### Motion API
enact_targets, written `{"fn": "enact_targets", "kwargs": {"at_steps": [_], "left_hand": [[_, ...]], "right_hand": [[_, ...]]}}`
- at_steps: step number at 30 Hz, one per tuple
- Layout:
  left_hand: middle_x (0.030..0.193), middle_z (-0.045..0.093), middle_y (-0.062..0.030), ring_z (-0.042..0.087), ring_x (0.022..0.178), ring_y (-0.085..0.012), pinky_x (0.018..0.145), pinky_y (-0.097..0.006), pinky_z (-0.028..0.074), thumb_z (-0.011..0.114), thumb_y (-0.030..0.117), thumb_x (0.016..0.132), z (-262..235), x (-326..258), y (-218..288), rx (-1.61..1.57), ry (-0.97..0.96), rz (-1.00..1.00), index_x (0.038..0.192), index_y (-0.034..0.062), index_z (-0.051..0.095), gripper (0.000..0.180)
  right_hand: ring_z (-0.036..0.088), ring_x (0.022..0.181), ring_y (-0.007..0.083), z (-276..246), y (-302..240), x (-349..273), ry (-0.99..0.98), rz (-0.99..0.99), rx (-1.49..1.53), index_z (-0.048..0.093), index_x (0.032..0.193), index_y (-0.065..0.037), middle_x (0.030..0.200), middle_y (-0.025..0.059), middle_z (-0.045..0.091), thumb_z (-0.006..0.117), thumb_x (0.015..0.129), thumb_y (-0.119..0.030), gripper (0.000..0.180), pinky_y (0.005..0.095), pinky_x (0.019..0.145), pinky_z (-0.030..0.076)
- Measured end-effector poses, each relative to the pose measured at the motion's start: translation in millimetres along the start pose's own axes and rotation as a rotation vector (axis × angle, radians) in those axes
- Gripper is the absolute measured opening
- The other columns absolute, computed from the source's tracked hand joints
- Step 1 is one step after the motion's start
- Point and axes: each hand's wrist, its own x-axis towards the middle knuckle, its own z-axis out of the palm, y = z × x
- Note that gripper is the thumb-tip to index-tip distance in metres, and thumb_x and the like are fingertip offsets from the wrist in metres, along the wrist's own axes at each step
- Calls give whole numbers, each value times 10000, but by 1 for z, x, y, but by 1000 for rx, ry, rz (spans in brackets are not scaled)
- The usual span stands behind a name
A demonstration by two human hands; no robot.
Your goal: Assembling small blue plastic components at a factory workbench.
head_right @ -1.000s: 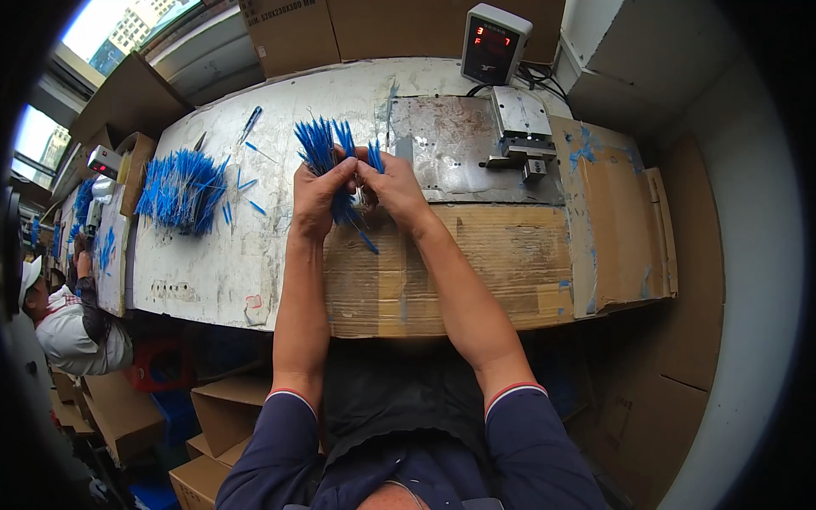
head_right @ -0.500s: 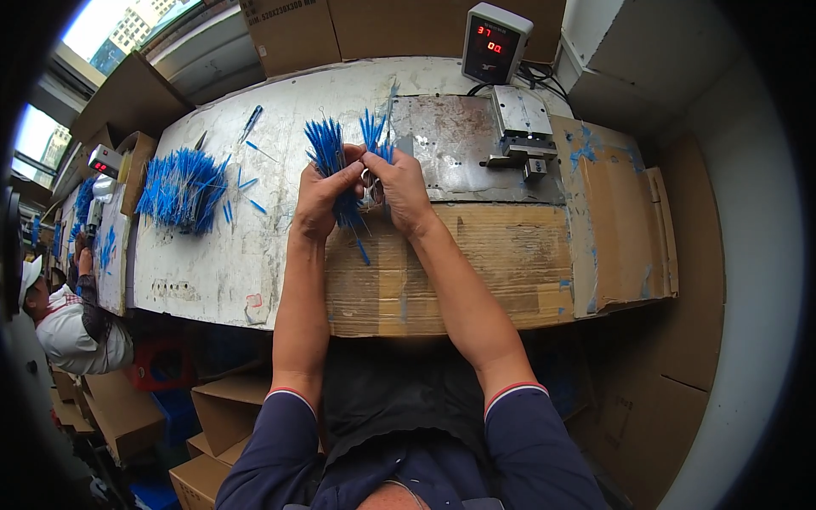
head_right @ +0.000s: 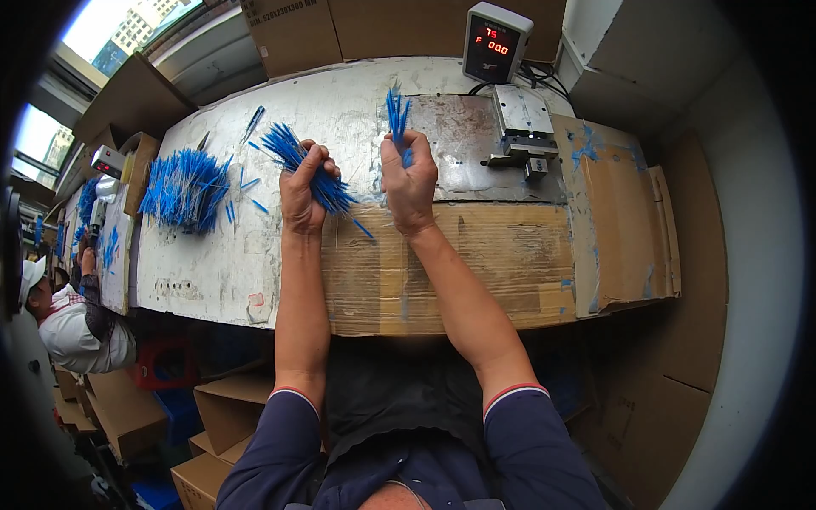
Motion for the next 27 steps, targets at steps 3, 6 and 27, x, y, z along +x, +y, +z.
{"fn": "enact_targets", "kwargs": {"at_steps": [3, 6, 27], "left_hand": [[895, 654, -72, 644, 726, -157, 649, -291, 555, 711, 55, 954, -5, 2, 5, -88, 11, 49, 1114, 49, 586, 204], [912, 654, -65, 637, 772, -153, 697, -281, 553, 699, 57, 965, -14, 2, 13, -135, -5, 90, 1112, 58, 591, 182], [918, 582, -46, 580, 823, -144, 815, -326, 547, 650, 170, 1015, -41, 16, 6, -774, 53, 72, 1003, 52, 588, 133]], "right_hand": [[472, 553, 55, 9, 12, -8, -56, -5, -95, 590, 1127, -11, 753, -14, 576, 643, 1017, -170, 200, 248, 500, 425], [513, 611, 49, 12, 10, -15, -181, 59, -103, 609, 1116, 0, 756, -13, 581, 636, 1021, -145, 175, 234, 530, 445], [622, 909, 76, 17, 7, -22, -519, 226, -73, 775, 1067, -66, 982, -34, 729, 794, 829, 55, 267, 239, 832, 499]]}}
